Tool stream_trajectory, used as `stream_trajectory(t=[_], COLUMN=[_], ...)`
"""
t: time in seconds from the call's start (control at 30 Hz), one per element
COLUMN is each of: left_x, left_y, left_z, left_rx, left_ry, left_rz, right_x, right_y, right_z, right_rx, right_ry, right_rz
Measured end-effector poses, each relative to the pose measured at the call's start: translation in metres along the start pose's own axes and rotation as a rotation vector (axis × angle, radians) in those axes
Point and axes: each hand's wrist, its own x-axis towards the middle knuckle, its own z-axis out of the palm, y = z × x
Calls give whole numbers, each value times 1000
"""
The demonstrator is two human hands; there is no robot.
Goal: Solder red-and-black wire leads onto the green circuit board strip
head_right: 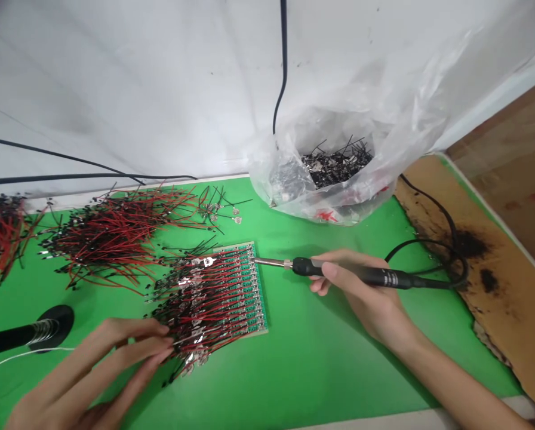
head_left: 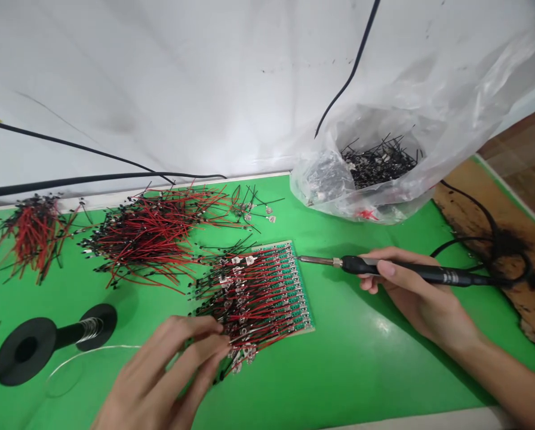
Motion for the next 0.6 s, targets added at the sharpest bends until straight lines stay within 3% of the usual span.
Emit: stream_trajectory(t=[0.07, 0.23, 0.37, 0.53, 0.6], left_x=[8, 18, 8, -12, -19], left_y=[2, -1, -6, 1, 2], left_z=[1, 8, 12, 3, -2], left_rx=[-27, -22, 42, 109, 131], left_ry=[63, 38, 53, 28, -52], left_rz=[-54, -1, 41, 43, 62], right_x=[0, 0, -1, 0, 0], right_y=[0, -1, -1, -2, -2], right_z=[0, 0, 0, 0, -1], right_rx=[-1, 12, 13, 16, 17], right_ry=[-2, 11, 20, 21, 19], right_rz=[-1, 18, 24, 45, 43])
